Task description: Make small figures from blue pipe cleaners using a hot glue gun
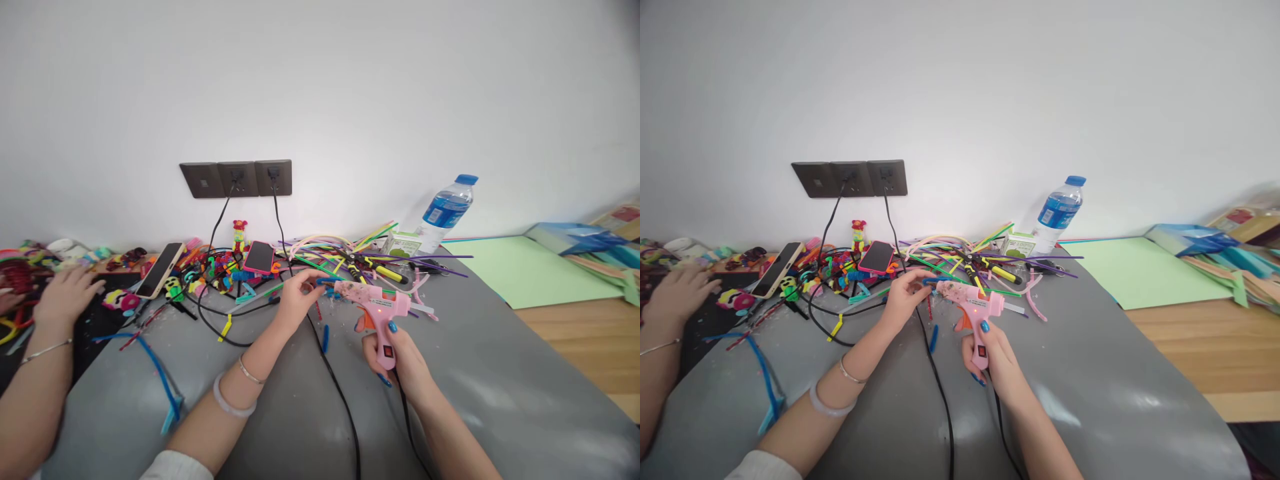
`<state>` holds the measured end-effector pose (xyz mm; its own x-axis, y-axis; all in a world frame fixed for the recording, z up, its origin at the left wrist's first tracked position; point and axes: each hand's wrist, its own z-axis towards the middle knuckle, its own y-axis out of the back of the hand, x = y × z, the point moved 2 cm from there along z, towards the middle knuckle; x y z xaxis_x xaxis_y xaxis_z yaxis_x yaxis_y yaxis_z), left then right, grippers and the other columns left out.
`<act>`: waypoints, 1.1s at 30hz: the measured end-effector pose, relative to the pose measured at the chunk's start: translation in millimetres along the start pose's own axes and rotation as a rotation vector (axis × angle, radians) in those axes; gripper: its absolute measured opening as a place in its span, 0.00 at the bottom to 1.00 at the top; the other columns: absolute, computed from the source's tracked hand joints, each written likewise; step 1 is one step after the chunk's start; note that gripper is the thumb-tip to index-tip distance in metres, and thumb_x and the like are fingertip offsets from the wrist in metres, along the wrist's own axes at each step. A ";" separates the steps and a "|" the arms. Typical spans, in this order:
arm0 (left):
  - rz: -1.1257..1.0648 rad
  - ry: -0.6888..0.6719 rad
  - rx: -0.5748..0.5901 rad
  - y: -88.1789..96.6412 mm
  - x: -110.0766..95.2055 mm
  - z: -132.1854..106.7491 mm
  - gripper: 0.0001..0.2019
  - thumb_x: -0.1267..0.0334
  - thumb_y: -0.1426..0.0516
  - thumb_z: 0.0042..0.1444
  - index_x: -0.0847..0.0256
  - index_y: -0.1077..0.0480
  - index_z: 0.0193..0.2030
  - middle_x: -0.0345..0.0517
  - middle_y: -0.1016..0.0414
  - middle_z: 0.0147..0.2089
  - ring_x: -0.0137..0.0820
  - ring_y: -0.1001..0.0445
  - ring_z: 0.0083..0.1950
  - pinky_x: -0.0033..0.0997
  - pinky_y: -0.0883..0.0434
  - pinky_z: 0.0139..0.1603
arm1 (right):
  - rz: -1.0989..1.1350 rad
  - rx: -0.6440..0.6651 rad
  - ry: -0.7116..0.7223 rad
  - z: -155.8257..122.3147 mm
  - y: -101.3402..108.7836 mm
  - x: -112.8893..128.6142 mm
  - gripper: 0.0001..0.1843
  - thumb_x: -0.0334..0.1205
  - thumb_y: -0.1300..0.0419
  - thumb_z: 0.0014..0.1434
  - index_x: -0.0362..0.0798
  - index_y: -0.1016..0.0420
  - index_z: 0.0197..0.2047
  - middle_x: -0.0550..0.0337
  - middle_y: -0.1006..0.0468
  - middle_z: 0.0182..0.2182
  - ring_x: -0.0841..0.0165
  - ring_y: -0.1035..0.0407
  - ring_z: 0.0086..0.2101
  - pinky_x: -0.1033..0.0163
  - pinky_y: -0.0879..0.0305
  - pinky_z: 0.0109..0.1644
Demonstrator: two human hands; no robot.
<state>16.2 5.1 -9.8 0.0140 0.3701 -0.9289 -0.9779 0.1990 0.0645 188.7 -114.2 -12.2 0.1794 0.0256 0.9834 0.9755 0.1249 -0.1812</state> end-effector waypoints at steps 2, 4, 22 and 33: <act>0.001 -0.003 -0.001 -0.3 0.0 0.0 0.10 0.71 0.40 0.48 0.61 0.21 0.38 0.45 0.21 0.36 0.27 0.29 0.32 0.24 0.32 0.31 | -0.006 0.018 0.004 1.7 1.9 -3.1 0.30 0.68 0.54 0.64 0.46 0.33 0.42 0.71 0.38 0.10 0.75 0.55 0.11 0.67 0.59 0.17; 0.000 -0.011 0.000 -0.6 0.2 -0.1 0.10 0.71 0.40 0.48 0.61 0.21 0.38 0.45 0.21 0.37 0.27 0.29 0.32 0.24 0.32 0.31 | -0.004 0.035 0.007 3.2 3.7 -6.0 0.30 0.68 0.54 0.64 0.47 0.34 0.41 0.71 0.38 0.10 0.75 0.56 0.11 0.68 0.60 0.17; 0.034 -0.048 0.001 -1.1 0.3 -0.6 0.09 0.69 0.40 0.50 0.60 0.21 0.38 0.45 0.20 0.36 0.28 0.28 0.32 0.25 0.33 0.30 | -0.058 0.006 0.038 1.7 1.7 -2.5 0.29 0.67 0.55 0.65 0.48 0.34 0.39 0.70 0.39 0.10 0.74 0.55 0.12 0.66 0.59 0.17; 0.025 -0.044 -0.014 -1.0 -1.6 -1.5 0.08 0.67 0.39 0.51 0.60 0.21 0.38 0.45 0.21 0.37 0.28 0.30 0.31 0.25 0.33 0.30 | -0.045 -0.042 0.024 -2.5 1.5 4.7 0.27 0.66 0.53 0.65 0.49 0.34 0.37 0.70 0.40 0.11 0.74 0.56 0.14 0.65 0.60 0.20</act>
<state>16.9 3.0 -8.9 -0.0020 0.4144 -0.9101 -0.9808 0.1765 0.0825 191.3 -116.3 -7.8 0.1377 -0.0032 0.9905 0.9870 0.0839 -0.1370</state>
